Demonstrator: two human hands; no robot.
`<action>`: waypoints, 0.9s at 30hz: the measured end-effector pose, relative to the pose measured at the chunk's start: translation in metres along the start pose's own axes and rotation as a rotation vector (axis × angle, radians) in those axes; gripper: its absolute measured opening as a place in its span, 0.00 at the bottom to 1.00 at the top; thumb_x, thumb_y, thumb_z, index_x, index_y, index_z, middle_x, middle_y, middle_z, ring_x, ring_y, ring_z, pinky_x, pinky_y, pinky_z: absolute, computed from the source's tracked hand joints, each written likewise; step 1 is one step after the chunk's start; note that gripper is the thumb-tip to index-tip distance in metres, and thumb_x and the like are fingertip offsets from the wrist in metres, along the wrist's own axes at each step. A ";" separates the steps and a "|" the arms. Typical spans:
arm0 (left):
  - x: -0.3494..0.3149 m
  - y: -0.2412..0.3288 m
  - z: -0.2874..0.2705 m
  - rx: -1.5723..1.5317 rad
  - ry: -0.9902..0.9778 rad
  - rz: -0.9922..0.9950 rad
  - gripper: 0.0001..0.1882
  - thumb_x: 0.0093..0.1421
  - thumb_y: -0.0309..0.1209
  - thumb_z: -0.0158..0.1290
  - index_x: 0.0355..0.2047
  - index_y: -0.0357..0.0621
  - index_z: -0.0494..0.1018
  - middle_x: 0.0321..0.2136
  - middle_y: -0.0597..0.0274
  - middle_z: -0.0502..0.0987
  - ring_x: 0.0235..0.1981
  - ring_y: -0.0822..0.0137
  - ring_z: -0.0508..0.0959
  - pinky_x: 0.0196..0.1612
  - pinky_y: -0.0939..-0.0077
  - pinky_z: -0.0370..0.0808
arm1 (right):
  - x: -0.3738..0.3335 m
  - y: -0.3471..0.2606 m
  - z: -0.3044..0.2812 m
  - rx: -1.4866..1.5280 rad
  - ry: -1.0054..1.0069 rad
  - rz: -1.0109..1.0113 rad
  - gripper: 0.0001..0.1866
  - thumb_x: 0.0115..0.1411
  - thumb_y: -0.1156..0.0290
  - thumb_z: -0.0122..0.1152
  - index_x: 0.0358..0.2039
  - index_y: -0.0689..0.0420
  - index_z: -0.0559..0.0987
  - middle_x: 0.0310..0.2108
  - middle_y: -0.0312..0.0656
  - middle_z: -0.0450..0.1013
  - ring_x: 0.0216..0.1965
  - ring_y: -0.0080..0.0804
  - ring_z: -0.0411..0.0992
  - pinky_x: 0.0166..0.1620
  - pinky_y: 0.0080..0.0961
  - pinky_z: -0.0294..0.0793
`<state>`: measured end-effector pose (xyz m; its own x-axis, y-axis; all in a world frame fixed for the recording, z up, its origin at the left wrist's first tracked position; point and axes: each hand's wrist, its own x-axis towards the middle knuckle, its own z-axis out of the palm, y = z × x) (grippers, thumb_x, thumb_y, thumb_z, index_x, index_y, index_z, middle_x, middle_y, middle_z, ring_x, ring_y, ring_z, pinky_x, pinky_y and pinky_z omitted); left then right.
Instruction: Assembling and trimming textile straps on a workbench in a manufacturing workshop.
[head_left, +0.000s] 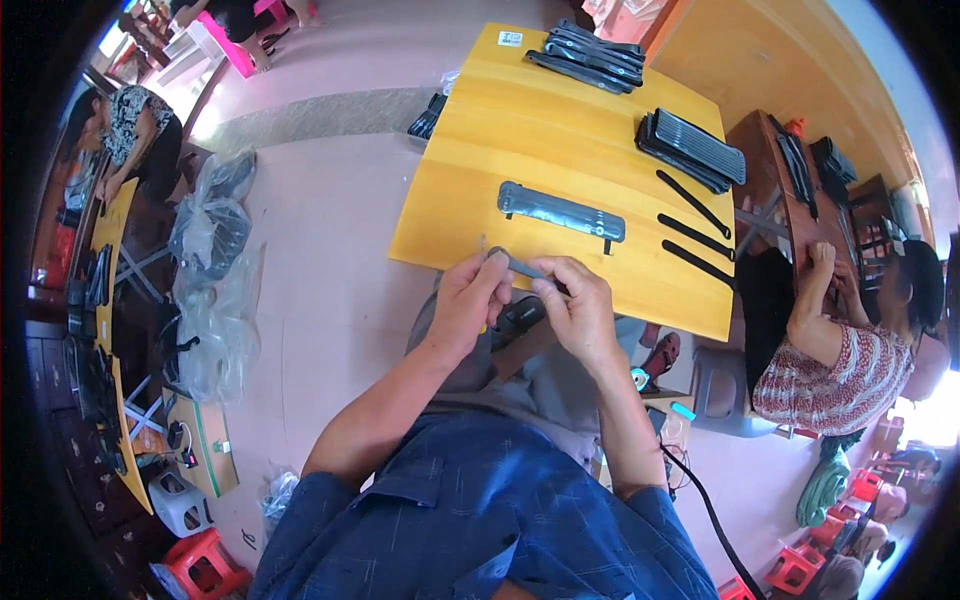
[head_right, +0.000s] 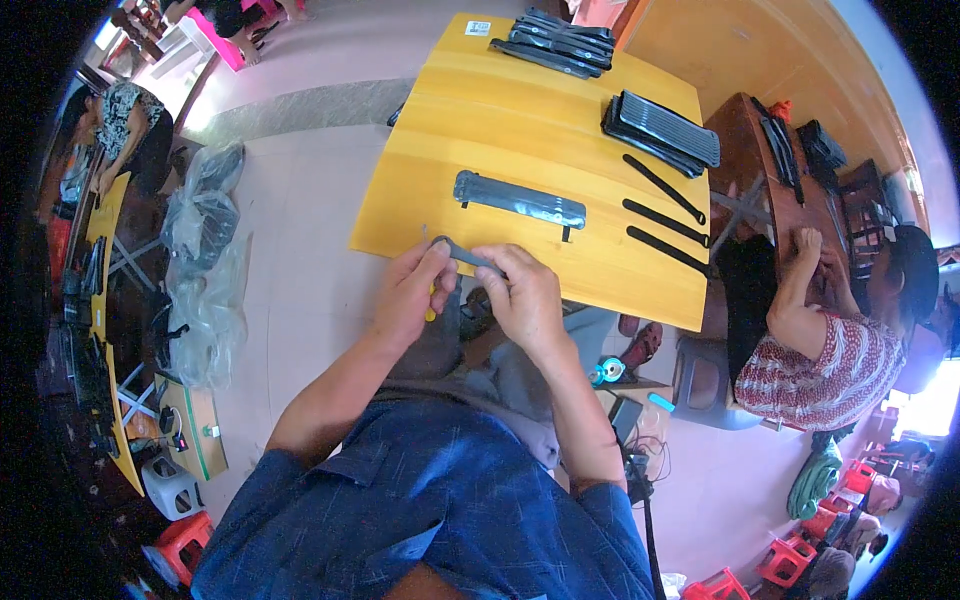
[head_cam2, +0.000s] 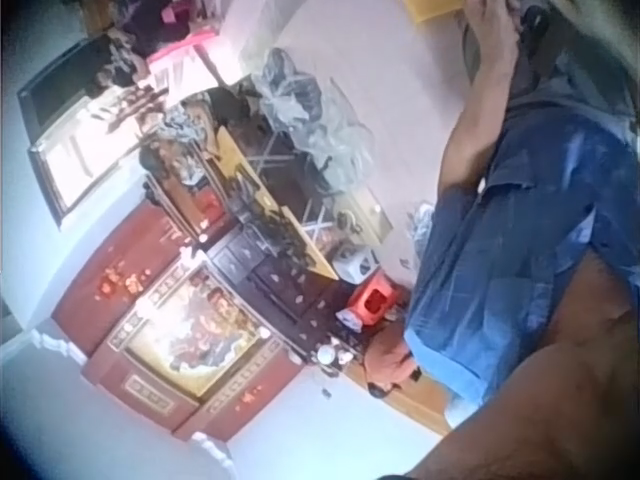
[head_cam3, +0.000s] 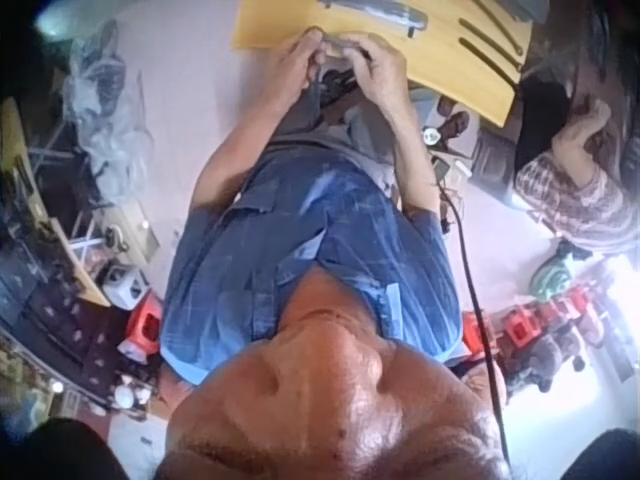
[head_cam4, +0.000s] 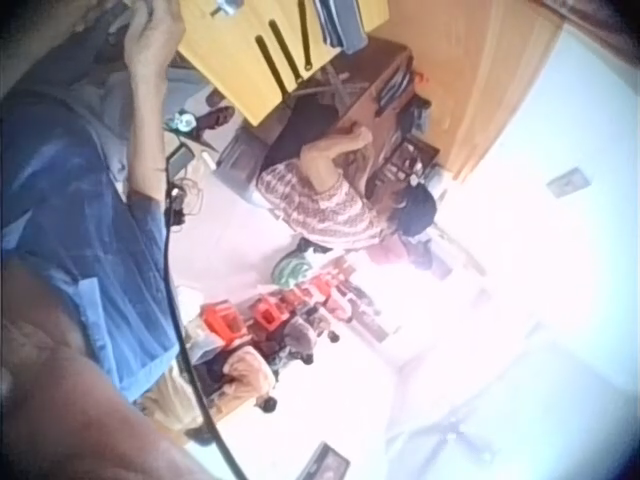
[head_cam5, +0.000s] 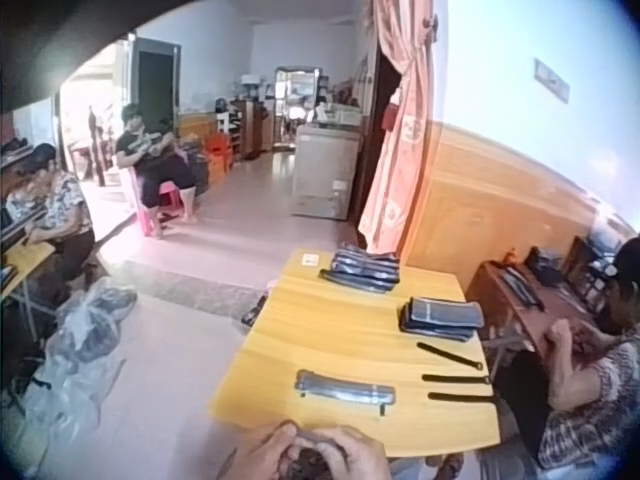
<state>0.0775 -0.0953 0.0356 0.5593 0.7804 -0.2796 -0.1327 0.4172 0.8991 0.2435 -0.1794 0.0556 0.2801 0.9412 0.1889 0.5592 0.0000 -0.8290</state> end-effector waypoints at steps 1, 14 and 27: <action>0.001 0.001 -0.002 0.025 -0.016 -0.009 0.17 0.76 0.44 0.50 0.34 0.47 0.74 0.22 0.69 0.71 0.19 0.78 0.66 0.20 0.82 0.62 | 0.003 0.006 0.003 -0.018 0.036 -0.024 0.09 0.63 0.75 0.66 0.44 0.59 0.84 0.41 0.49 0.82 0.42 0.49 0.82 0.44 0.36 0.81; -0.004 0.006 -0.038 1.008 -0.043 0.502 0.13 0.68 0.30 0.51 0.50 0.43 0.75 0.36 0.44 0.81 0.41 0.40 0.82 0.45 0.48 0.78 | 0.024 0.055 0.032 -0.210 0.094 -0.154 0.06 0.60 0.73 0.69 0.37 0.57 0.86 0.36 0.45 0.81 0.41 0.46 0.80 0.46 0.41 0.79; -0.003 0.010 -0.037 1.379 -0.082 0.525 0.13 0.67 0.33 0.54 0.49 0.50 0.82 0.31 0.55 0.80 0.30 0.49 0.82 0.32 0.53 0.79 | 0.018 0.049 0.040 -0.340 0.146 -0.227 0.06 0.56 0.74 0.72 0.36 0.55 0.86 0.35 0.42 0.79 0.38 0.43 0.79 0.42 0.38 0.79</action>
<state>0.0440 -0.0762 0.0332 0.7443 0.6510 0.1490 0.5086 -0.6971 0.5053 0.2451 -0.1494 -0.0026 0.2142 0.8723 0.4395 0.8376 0.0675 -0.5421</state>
